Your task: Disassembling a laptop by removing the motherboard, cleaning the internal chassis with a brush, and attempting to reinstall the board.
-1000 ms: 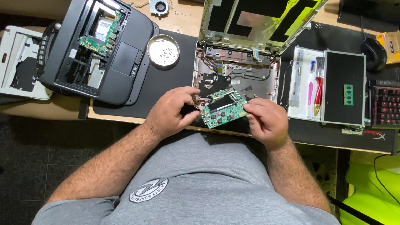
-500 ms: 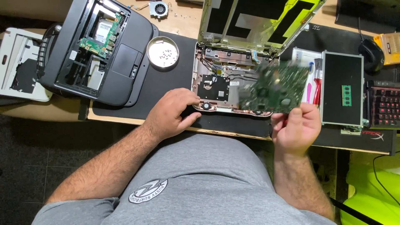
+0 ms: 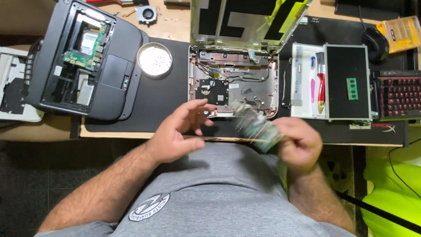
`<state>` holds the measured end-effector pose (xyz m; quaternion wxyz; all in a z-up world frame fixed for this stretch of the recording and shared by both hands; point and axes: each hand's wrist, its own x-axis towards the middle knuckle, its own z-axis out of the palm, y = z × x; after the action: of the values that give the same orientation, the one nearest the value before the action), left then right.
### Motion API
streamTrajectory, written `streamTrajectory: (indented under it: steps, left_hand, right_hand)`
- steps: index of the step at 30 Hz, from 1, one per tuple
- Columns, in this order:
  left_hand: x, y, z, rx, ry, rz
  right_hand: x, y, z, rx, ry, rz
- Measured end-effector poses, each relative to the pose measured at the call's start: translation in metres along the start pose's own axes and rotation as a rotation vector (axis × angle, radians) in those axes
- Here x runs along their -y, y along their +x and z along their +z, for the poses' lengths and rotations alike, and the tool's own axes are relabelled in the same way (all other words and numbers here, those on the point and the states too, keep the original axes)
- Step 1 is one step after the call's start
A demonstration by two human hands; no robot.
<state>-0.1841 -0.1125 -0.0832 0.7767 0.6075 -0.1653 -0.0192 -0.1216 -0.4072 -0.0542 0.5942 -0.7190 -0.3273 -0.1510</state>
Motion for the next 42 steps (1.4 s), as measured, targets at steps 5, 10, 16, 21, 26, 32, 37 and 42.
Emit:
streamTrajectory:
  steps: [5, 10, 16, 21, 26, 32, 37, 42]
  left_hand:
    - [-0.009, -0.001, 0.022, 0.118, -0.076, -0.027]
    - [-0.026, 0.002, 0.026, 0.026, 0.046, -0.073]
    - [-0.04, 0.005, 0.023, 0.123, 0.415, -0.236]
    - [-0.045, 0.009, 0.033, 0.167, 0.534, -0.309]
    - [-0.022, 0.003, 0.03, 0.156, 0.365, -0.276]
    - [0.013, -0.008, 0.015, 0.147, -0.264, -0.237]
    - [0.005, -0.005, 0.016, 0.087, -0.466, -0.201]
    - [0.007, -0.008, 0.011, 0.118, -0.653, -0.172]
  right_hand:
    - [-0.027, -0.014, -0.009, 0.333, -0.134, -0.291]
    - [-0.019, -0.009, 0.003, 0.251, -0.187, -0.345]
    - [-0.012, -0.003, 0.006, 0.243, -0.234, -0.37]
    - [-0.002, 0.002, 0.011, 0.263, -0.242, -0.375]
    - [-0.01, -0.009, 0.0, 0.226, -0.117, -0.277]
    - [-0.014, -0.006, -0.025, -0.008, -0.066, -0.124]
    - [-0.022, -0.004, -0.043, 0.02, -0.198, -0.136]
    - [-0.009, 0.01, -0.039, 0.175, -0.379, -0.302]
